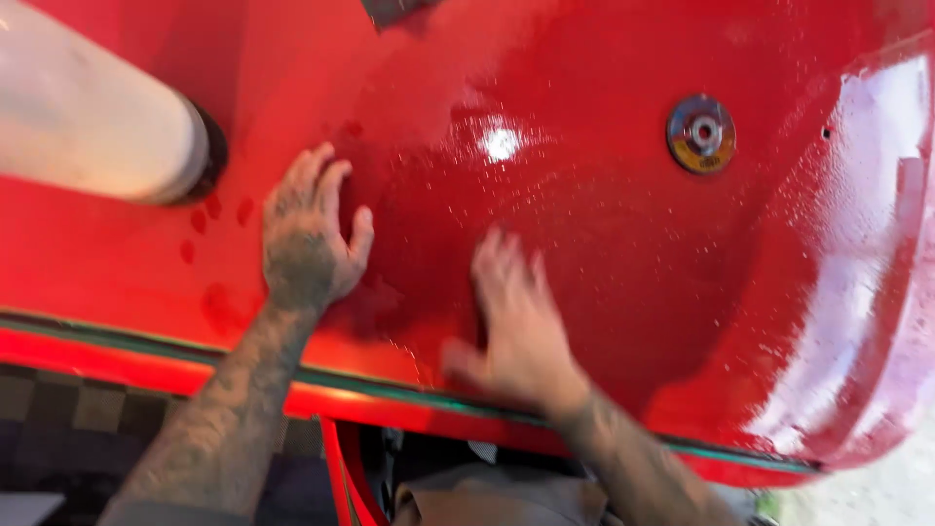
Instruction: Wet sanding the hood of a red car using a spray bottle and sanding tools.
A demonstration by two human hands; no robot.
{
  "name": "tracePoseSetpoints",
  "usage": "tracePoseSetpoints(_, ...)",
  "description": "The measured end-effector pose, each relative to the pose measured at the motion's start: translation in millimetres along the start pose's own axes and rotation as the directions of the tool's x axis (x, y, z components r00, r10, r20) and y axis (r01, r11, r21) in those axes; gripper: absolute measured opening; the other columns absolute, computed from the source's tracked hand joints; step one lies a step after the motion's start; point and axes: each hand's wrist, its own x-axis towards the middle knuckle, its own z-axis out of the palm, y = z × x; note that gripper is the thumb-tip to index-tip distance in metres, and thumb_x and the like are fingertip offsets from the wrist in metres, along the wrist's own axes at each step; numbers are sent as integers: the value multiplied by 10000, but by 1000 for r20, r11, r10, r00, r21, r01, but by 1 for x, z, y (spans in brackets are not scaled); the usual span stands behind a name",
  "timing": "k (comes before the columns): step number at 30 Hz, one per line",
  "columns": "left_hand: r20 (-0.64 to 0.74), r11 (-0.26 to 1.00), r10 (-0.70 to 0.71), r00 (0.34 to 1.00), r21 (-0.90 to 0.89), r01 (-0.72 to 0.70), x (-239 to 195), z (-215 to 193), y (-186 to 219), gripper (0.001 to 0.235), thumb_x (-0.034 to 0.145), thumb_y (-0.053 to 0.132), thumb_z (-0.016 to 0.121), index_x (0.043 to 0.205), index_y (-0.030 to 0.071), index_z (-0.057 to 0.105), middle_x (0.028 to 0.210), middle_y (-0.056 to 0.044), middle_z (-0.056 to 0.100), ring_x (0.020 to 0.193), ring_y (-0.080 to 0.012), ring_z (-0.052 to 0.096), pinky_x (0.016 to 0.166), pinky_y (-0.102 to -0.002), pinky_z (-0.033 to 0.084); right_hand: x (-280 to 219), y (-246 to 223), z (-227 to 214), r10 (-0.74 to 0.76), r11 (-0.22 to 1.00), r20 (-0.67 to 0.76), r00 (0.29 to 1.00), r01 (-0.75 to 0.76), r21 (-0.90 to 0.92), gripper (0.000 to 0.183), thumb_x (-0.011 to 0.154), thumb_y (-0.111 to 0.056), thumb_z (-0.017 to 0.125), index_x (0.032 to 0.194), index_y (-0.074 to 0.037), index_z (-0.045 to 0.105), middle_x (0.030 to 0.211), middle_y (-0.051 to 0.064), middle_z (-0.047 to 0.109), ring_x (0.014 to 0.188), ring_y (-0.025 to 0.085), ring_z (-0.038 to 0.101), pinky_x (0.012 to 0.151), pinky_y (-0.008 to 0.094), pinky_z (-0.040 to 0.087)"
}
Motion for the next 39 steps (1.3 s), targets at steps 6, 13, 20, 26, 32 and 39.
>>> tracePoseSetpoints(6,32,1000,9,999,-28,-8,-3,5,0,558,935,273,659,1428,45,534,1568,-143,462,1482,-333,399,1209,-523,290,-23,43,-8,44,998,96,994,-48,43,1183,794,-787,564,1551,80,290,1634,326,250,1496,489,246,1212,611,140)
tracePoseSetpoints(13,-40,997,73,997,-22,-74,8,9,-5,531,954,264,673,1427,51,555,1573,-147,480,1485,-339,419,1213,-519,303,-54,73,7,-21,999,80,997,18,38,1157,807,-800,533,1550,55,294,1641,294,253,1511,468,264,1209,611,156)
tracePoseSetpoints(20,-25,996,79,997,-50,-80,-8,8,-5,540,965,259,682,1442,39,556,1582,-165,496,1500,-358,428,1227,-524,311,-82,55,14,-19,990,81,997,8,139,1205,801,-843,482,1556,68,254,1636,292,216,1514,475,215,1205,566,191)
tracePoseSetpoints(26,-32,993,113,993,-28,-114,-7,15,-8,492,1033,262,668,1430,6,528,1569,-203,470,1487,-376,407,1267,-529,308,-50,100,7,358,933,-87,930,-359,4,1243,886,-842,464,1582,142,156,1661,349,131,1550,494,166,1274,582,152)
tracePoseSetpoints(32,-23,994,108,994,2,-108,-5,22,-14,455,1008,234,634,1397,24,527,1587,-185,476,1513,-357,411,1253,-517,293,-128,155,16,429,900,-13,903,-426,93,1186,877,-795,472,1610,91,180,1700,327,125,1579,507,128,1253,595,114)
tracePoseSetpoints(39,-14,991,134,991,-22,-134,0,2,3,472,1013,223,649,1412,-4,538,1549,-209,483,1479,-382,415,1257,-549,287,-64,65,15,265,958,-72,962,-253,136,1275,825,-878,477,1607,90,203,1704,283,137,1585,472,113,1274,575,99)
